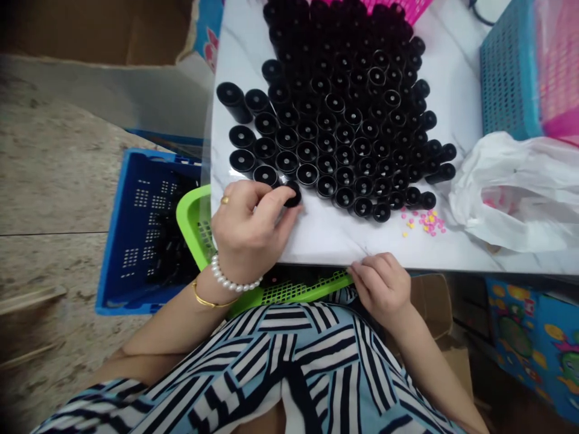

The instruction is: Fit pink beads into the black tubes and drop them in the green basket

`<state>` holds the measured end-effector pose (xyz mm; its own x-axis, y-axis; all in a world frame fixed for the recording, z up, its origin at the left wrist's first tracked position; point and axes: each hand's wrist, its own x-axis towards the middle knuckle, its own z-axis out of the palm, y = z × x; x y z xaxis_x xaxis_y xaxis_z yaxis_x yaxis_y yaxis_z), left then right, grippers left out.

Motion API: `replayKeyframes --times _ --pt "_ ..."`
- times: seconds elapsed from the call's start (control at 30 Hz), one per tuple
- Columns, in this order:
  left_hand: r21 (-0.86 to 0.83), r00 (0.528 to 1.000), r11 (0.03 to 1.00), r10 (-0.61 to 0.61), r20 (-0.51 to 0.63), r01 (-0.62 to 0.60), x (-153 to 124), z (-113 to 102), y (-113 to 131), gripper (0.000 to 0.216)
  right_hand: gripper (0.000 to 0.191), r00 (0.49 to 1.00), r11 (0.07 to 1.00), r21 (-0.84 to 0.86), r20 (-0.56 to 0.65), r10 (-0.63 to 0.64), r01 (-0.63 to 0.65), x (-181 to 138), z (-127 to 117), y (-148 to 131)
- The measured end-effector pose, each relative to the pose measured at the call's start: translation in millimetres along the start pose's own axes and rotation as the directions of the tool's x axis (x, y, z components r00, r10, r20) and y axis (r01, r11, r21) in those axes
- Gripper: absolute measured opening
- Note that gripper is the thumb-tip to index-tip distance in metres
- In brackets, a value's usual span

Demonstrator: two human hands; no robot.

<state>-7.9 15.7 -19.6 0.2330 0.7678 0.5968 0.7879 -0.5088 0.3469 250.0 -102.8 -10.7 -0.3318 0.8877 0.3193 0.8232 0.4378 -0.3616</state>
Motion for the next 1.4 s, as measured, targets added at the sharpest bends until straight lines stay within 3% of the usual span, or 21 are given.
replayKeyframes --times 0.1,0.2,0.27,0.33,0.47,0.57,0.63,0.77,0.83,0.93,1.07,1.2,1.3,1.4 --pt "-0.183 0.997 0.981 0.07 0.022 -0.065 -2.2 -5.3 8.6 0.012 0.012 0.97 0.932 0.269 0.064 0.235 -0.244 13.6 -3.8 -5.9" --pt "-0.474 0.961 0.876 0.2 0.189 -0.089 -10.6 -3.2 23.2 0.018 0.006 0.864 0.759 0.433 0.105 0.492 -0.486 23.9 -10.5 -10.5" --pt "-0.556 0.932 0.83 0.233 0.276 -0.043 -17.1 2.5 32.0 0.026 0.005 0.821 0.683 0.5 0.11 0.56 -0.532 30.6 -13.2 -16.0" --pt "-0.547 0.932 0.837 0.213 0.292 -0.02 -21.5 8.1 37.3 0.033 0.004 0.831 0.702 0.488 0.094 0.549 -0.519 37.8 -14.8 -23.2" --pt "-0.524 0.934 0.85 0.232 0.272 -0.058 -22.1 11.7 38.2 0.023 0.007 0.873 0.799 0.375 0.068 0.482 -0.47 49.0 -18.2 -35.8" --pt "-0.494 0.934 0.867 0.233 0.27 -0.073 -21.1 10.2 36.8 0.022 0.005 0.862 0.799 0.347 0.062 0.503 -0.491 51.0 -18.1 -38.8" --pt "-0.48 0.936 0.874 0.232 0.263 -0.082 -21.2 9.3 36.7 0.022 0.003 0.804 0.719 0.403 0.076 0.59 -0.566 50.1 -14.4 -37.8" --pt "-0.465 0.936 0.881 0.23 0.267 -0.084 -21.1 8.3 37.9 0.021 0.018 0.626 0.326 0.632 0.333 0.705 -0.703 48.5 -1.2 -33.9" --pt "-0.463 0.932 0.883 0.229 0.282 -0.077 -20.4 8.2 38.7 0.02 0.025 0.597 0.202 0.688 0.402 0.694 -0.697 48.7 4.1 -32.7" --pt "-0.463 0.929 0.883 0.23 0.29 -0.075 -19.8 8.9 39.5 0.021 0.033 0.613 0.182 0.709 0.417 0.671 -0.681 48.9 6.5 -28.7" --pt "-0.461 0.932 0.885 0.217 0.291 -0.063 -20.9 10.1 38.5 0.025 0.032 0.668 0.136 0.73 0.513 0.539 -0.67 46.5 3.7 -16.5" --pt "-0.532 0.932 0.846 0.212 0.294 -0.025 -21.9 7.8 33.5 0.017 0.037 0.716 0.036 0.839 0.441 0.541 -0.543 41.8 1.7 -8.5" --pt "-0.577 0.942 0.817 0.179 0.283 0.018 -20.4 3.6 32.4 0.023 0.034 0.655 0.031 0.858 0.367 0.66 -0.512 33.9 -1.3 -9.7" --pt "-0.42 0.943 0.907 0.14 0.303 0.0 -16.6 0.5 37.9 0.037 0.022 0.582 0.13 0.758 0.365 0.727 -0.639 24.3 -5.2 -16.0"
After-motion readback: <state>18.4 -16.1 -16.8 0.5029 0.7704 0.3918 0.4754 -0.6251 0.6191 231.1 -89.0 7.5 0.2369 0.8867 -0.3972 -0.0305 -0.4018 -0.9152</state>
